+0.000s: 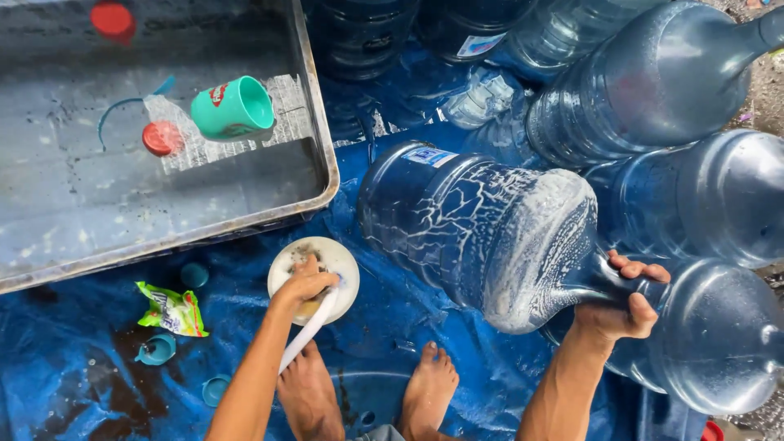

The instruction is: The person is scrubbing the exterior of large plastic water jugs with soapy water to clean them before processing.

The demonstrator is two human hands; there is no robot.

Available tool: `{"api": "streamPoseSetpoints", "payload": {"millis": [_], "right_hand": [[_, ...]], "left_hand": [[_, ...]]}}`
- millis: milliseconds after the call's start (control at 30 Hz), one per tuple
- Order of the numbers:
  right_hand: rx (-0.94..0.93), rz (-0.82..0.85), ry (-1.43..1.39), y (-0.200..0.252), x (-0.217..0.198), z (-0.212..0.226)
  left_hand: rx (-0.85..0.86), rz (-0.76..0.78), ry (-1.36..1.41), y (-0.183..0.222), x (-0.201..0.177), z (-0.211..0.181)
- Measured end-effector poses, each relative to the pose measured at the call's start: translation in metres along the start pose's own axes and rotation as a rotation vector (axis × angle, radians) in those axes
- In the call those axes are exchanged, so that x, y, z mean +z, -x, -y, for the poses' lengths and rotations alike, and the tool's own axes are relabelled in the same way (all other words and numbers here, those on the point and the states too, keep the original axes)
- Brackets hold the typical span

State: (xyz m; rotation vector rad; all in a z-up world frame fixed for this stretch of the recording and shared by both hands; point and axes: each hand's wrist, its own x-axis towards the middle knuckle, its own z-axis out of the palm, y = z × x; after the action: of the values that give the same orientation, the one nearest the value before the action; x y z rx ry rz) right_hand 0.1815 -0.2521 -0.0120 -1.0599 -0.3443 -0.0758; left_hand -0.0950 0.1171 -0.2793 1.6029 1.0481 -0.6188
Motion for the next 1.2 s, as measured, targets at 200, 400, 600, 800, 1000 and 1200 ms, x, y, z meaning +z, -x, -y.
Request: {"api": "streamPoseSetpoints", "payload": {"millis": [200,400,600,800,1000,1200], "right_hand": [[0.111,-0.248,-0.101,0.003,0.027,0.015],[0.106,-0.547,-0.037,0.023,0.027,0.025],[0.051,-0.681,-0.044,0.041,0.013,0.027],[0.017,-0.609,-0.044,0.038,0.018,0.028],[0.024,-0.570,0.060,0.026,0.044,0.024],[-0.023,-0.608,0.020,0.021,0.022,0.021]], "left_hand": [[0.114,0.081,0.104,0.032,-0.037,0.012],[0.147,-0.042,0.431,0.128,-0.053,-0.047],[0.896,-0.156,0.179,0.147,-0.014,-0.165],[0.827,-0.556,0.209,0.044,0.011,-0.229],[1.180,-0.468,0.294,0.177,0.046,-0.293],[0.706,-0.735,0.232,0.056,0.016,-0.256]]}}
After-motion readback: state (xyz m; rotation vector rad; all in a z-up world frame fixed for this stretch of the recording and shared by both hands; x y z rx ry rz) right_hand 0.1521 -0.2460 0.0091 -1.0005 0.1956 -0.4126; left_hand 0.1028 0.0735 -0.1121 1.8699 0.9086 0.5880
